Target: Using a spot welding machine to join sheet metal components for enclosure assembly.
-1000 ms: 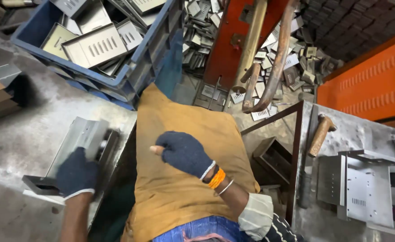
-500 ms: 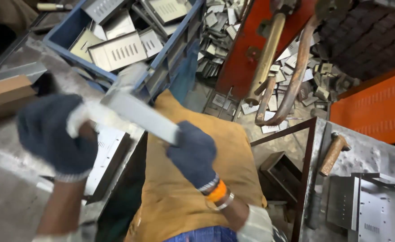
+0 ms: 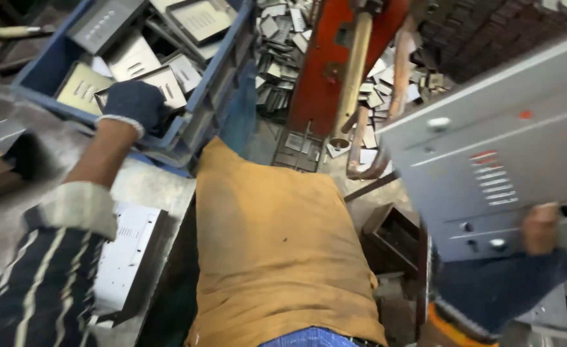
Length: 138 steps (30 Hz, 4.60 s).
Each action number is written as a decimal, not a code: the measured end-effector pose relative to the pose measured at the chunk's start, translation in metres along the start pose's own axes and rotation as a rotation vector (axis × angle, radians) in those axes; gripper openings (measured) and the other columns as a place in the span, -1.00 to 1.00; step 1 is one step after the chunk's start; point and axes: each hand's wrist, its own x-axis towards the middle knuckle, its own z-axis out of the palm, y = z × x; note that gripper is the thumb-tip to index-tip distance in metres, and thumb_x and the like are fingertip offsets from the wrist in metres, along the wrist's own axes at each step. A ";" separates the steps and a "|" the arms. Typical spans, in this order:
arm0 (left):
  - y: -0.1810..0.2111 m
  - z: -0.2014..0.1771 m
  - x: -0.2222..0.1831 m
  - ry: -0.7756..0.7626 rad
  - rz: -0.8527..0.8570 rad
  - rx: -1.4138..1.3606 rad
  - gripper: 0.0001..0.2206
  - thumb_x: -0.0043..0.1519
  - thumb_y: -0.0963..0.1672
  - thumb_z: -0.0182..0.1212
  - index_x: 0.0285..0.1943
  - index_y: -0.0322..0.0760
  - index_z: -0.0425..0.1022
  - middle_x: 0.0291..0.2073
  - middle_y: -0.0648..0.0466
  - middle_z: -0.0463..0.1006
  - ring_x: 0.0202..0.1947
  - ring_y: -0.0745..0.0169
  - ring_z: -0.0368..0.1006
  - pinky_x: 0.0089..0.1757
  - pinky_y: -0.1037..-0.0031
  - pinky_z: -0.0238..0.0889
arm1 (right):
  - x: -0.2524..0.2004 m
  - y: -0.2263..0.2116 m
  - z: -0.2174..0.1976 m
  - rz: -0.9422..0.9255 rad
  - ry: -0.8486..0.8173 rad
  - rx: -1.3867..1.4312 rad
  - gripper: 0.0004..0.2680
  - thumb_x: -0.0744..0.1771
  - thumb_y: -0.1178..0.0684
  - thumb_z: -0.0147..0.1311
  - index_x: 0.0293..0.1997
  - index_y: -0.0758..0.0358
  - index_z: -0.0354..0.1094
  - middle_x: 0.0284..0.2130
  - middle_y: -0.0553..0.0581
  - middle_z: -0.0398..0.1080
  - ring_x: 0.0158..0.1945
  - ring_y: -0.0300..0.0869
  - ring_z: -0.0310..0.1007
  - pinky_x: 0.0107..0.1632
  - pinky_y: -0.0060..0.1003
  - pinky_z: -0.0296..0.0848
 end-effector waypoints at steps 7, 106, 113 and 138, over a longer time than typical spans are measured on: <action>0.013 -0.093 -0.059 0.485 -0.052 -0.504 -0.74 0.36 -0.05 0.35 -0.17 -0.39 0.53 -0.33 -0.17 0.57 -0.29 -0.09 0.52 -0.22 0.21 0.35 | 0.037 0.057 -0.059 -0.010 0.277 0.326 -0.61 0.41 0.01 0.12 0.40 0.30 0.19 0.21 0.20 0.44 0.22 -0.03 0.50 0.29 -0.11 0.53; 0.319 -0.140 -0.102 0.246 0.256 -1.988 -0.39 0.47 0.14 -0.07 0.46 -0.43 0.33 0.45 -0.09 0.34 0.49 0.05 0.21 0.40 0.28 0.03 | 0.053 0.085 -0.056 0.389 -0.029 0.262 -0.64 0.35 0.00 0.05 0.25 0.40 0.30 0.00 0.19 0.49 0.04 -0.08 0.52 0.08 -0.18 0.51; 0.345 -0.138 -0.085 0.399 0.232 -2.003 -0.52 0.49 0.07 -0.01 0.28 -0.43 0.47 0.46 -0.15 0.33 0.53 -0.01 0.19 0.43 0.22 0.02 | 0.087 0.089 -0.055 0.294 0.016 0.208 -0.72 0.36 0.01 0.08 0.14 0.38 0.37 -0.14 0.13 0.49 -0.15 -0.17 0.53 -0.08 -0.26 0.51; 0.355 -0.159 -0.102 0.473 0.311 -1.647 -0.23 0.17 0.00 0.47 0.52 -0.34 0.19 0.51 -0.11 0.20 0.49 0.07 0.23 0.33 0.33 0.22 | 0.122 0.074 -0.068 0.181 0.024 -0.194 -0.69 0.30 -0.01 0.14 0.05 0.41 0.43 -0.28 0.11 0.46 -0.25 -0.21 0.46 -0.16 -0.30 0.46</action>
